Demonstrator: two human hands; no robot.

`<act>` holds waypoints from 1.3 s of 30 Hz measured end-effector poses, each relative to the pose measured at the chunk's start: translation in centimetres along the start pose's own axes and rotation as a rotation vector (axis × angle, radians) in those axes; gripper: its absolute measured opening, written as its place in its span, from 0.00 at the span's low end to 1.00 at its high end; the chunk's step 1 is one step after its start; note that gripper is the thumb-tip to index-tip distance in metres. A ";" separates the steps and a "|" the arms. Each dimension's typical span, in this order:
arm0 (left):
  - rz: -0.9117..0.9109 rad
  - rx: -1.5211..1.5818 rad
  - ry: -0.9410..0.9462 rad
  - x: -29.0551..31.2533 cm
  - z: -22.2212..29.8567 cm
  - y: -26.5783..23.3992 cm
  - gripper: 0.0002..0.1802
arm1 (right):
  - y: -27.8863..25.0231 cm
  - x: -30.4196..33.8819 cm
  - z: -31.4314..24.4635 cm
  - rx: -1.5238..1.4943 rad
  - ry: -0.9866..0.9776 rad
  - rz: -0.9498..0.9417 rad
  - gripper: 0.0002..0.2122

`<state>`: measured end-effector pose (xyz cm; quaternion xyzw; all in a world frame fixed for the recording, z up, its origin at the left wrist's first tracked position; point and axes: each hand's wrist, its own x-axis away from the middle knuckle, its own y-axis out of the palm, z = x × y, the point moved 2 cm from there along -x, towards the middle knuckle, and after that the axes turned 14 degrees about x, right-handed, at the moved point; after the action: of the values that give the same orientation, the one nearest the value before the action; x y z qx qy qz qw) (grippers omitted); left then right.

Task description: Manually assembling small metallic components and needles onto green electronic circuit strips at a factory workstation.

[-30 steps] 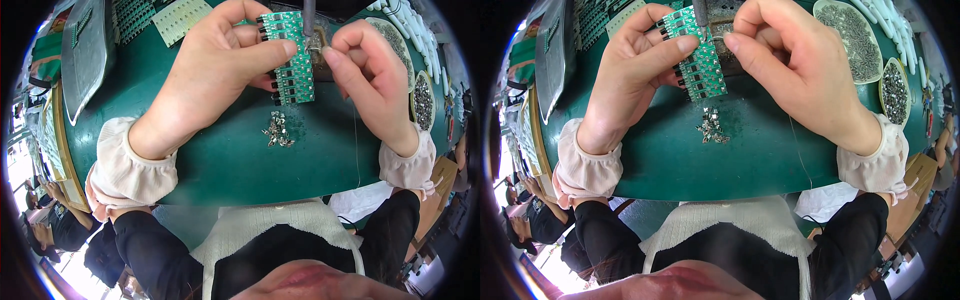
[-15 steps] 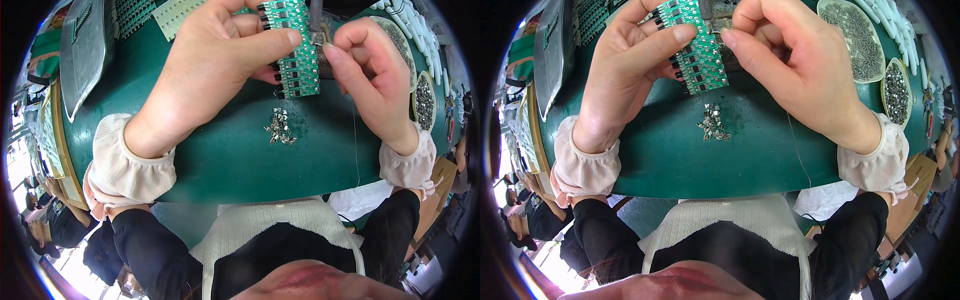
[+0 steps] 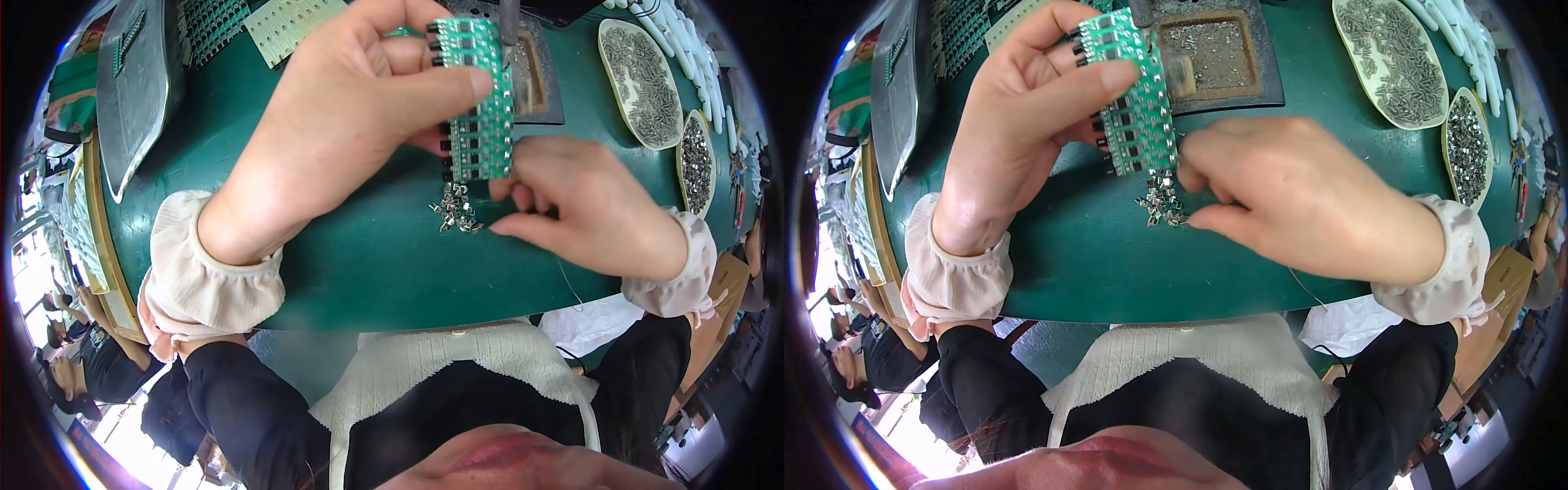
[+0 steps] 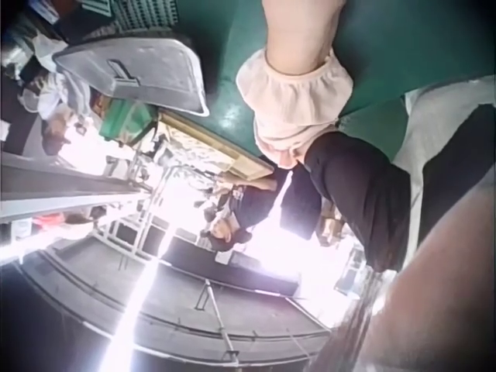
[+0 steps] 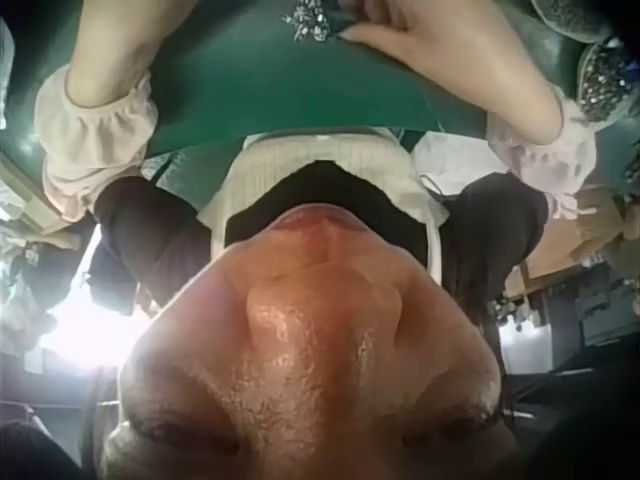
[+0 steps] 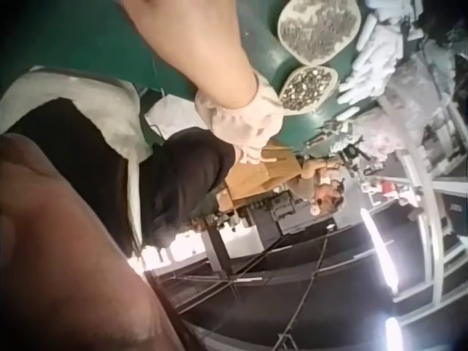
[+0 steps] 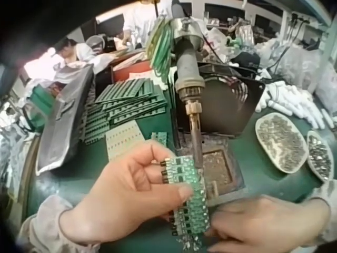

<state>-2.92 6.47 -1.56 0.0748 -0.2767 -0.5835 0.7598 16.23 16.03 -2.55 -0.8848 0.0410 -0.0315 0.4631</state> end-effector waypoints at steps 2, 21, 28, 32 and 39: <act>0.000 0.057 -0.017 -0.2 -0.6 0.0 0.15 | 0.5 0.1 0.0 0.019 -0.034 0.039 0.11; 0.055 0.131 -0.002 -1.2 -1.7 -1.6 0.13 | 1.9 0.2 0.2 0.033 -0.022 0.041 0.06; 0.003 0.154 -0.008 -1.3 -2.2 -1.8 0.13 | 0.4 0.0 0.7 -0.047 -0.006 0.060 0.04; 0.043 0.114 -0.054 -1.1 -2.1 -0.9 0.11 | -1.0 -0.5 0.9 -0.144 0.105 0.059 0.04; -0.014 -0.062 0.029 -1.2 -2.9 -1.4 0.09 | -1.2 -0.5 1.5 -0.415 0.288 0.165 0.05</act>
<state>-2.77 6.52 -5.02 0.0616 -0.2471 -0.5960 0.7615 15.94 17.96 -2.47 -0.9408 0.1841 -0.1105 0.2622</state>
